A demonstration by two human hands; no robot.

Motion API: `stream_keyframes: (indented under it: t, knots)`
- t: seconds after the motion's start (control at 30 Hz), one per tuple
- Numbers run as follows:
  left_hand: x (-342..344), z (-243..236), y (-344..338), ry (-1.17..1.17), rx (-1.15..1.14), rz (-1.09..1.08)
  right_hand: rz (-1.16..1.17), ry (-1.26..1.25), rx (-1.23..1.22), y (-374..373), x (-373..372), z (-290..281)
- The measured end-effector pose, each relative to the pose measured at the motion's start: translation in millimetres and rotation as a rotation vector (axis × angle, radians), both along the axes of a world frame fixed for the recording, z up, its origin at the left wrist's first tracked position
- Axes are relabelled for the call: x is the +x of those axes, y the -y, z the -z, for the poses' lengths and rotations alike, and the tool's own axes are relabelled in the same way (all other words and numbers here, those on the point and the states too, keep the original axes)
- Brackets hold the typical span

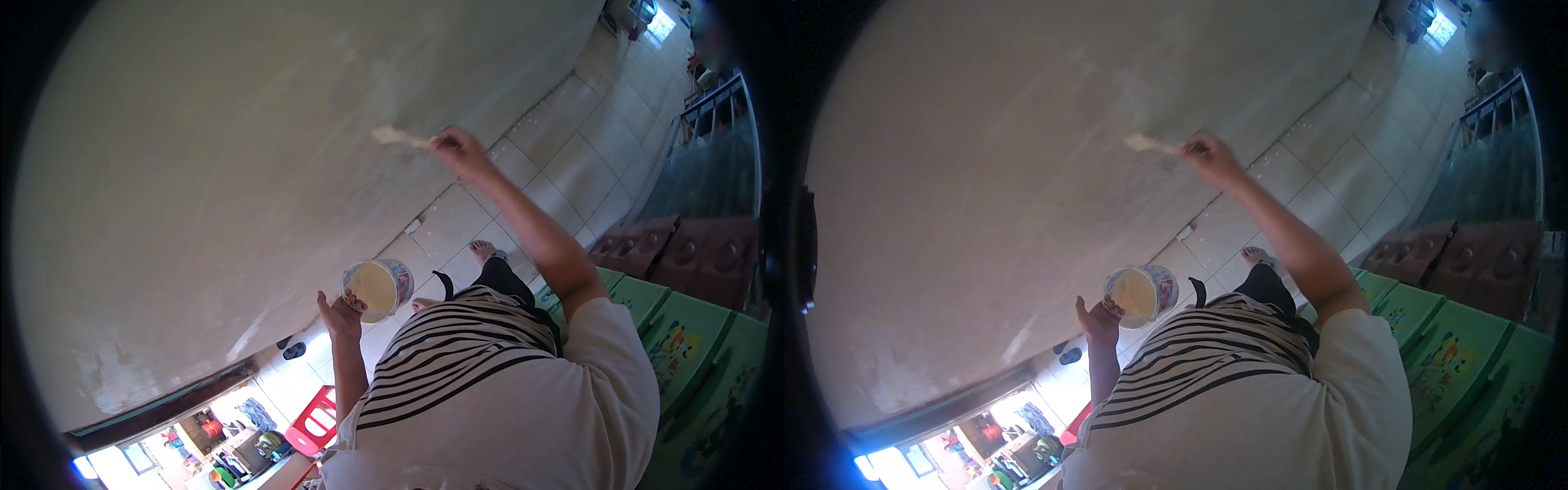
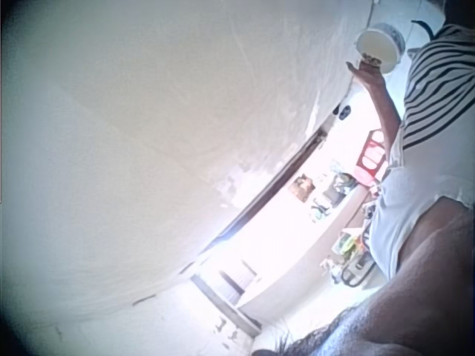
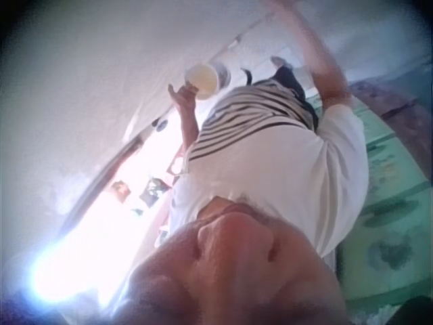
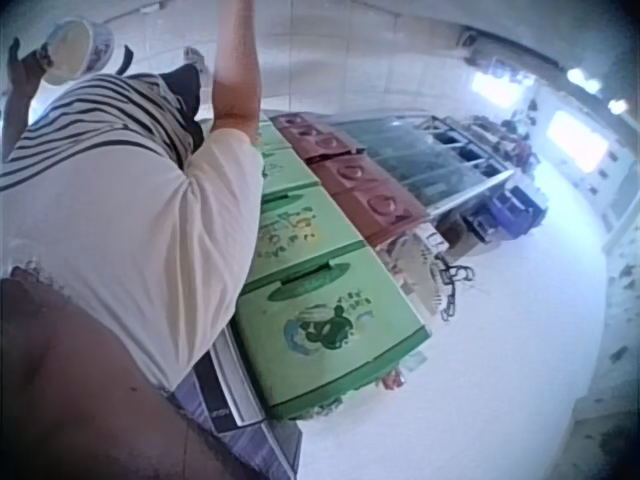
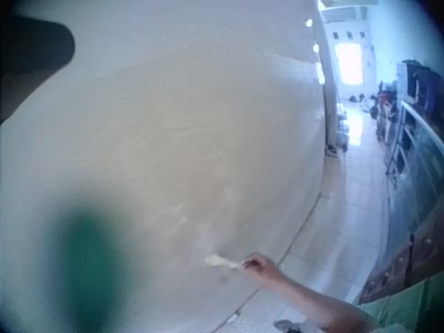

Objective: The person uses a brush to apply paint to a wall while holding a container of paint.

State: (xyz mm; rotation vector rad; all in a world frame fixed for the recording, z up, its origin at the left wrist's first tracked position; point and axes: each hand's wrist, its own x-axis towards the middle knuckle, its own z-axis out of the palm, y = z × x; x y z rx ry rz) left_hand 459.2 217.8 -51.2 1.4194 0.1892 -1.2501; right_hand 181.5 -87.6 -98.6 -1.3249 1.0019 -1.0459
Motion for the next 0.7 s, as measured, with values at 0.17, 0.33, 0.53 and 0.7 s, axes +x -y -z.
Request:
stream_keyframes:
  t: [0.17, 0.33, 0.53, 0.7]
  knots:
    - [2.0, 8.7, -5.9, -0.016, 0.003, -0.021, 0.261, 0.121, 0.335, 39.3, -61.4, -26.1]
    - [3.5, 17.4, -6.5, -0.033, 0.001, -0.008, 0.509, -0.061, -0.039, 43.3, -40.6, -9.1]
    - [2.1, 11.8, -4.9, -0.041, 0.025, -0.035, 0.268, -0.057, -0.174, -46.5, 70.2, -27.8]
    - [3.4, 14.3, -7.0, -0.04, 0.009, -0.023, -0.049, -0.086, -0.125, -99.9, 85.3, -57.2]
